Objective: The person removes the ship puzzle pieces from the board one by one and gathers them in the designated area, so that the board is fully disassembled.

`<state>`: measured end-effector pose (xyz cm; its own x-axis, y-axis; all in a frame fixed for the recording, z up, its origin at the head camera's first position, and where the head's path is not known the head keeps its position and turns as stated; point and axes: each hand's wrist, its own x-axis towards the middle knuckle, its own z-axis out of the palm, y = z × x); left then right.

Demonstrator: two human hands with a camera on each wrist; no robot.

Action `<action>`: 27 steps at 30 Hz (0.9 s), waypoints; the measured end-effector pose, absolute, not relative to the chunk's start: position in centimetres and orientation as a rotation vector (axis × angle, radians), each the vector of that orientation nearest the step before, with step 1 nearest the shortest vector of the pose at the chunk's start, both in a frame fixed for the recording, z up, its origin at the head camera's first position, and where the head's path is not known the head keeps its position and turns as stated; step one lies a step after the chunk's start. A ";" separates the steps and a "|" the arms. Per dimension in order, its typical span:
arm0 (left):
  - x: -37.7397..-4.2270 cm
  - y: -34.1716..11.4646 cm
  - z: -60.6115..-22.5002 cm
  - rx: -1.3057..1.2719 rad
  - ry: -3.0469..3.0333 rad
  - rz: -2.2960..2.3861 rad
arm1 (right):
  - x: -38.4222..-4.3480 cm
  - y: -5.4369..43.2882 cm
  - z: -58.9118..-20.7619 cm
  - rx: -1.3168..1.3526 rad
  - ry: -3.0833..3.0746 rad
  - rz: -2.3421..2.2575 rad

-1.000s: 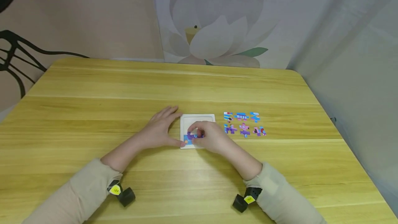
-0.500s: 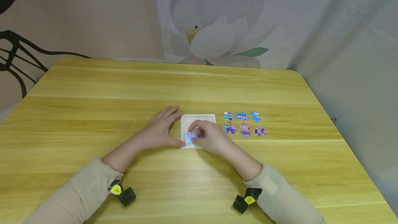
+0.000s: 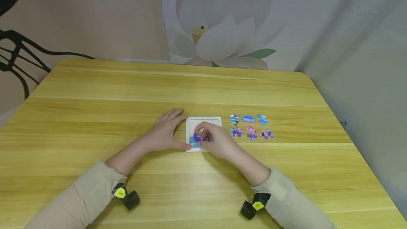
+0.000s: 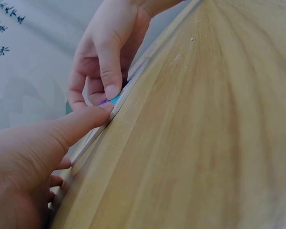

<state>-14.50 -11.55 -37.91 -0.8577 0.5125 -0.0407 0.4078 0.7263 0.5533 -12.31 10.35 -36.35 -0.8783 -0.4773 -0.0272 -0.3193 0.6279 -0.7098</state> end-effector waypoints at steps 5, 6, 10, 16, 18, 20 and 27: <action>-14.6 -11.6 -38.0 0.743 2.740 0.806 | -12.2 10.4 -36.4 -0.683 2.638 -1.114; -14.6 -11.6 -38.0 0.743 2.740 0.807 | -12.1 10.4 -36.4 -0.686 2.641 -1.121; -14.6 -11.6 -38.1 0.737 2.738 0.810 | -11.9 10.5 -36.5 -0.693 2.637 -1.187; -14.6 -11.7 -38.1 0.732 2.740 0.814 | -11.8 10.7 -36.9 -0.660 2.578 -1.340; -14.7 -11.7 -38.2 0.733 2.744 0.809 | -11.8 10.7 -36.9 -0.644 2.563 -1.361; -14.7 -11.7 -38.2 0.733 2.746 0.806 | -11.9 10.7 -36.9 -0.619 2.545 -1.381; -14.7 -11.5 -38.2 0.738 2.752 0.797 | -12.3 11.2 -36.6 -0.533 2.424 -1.489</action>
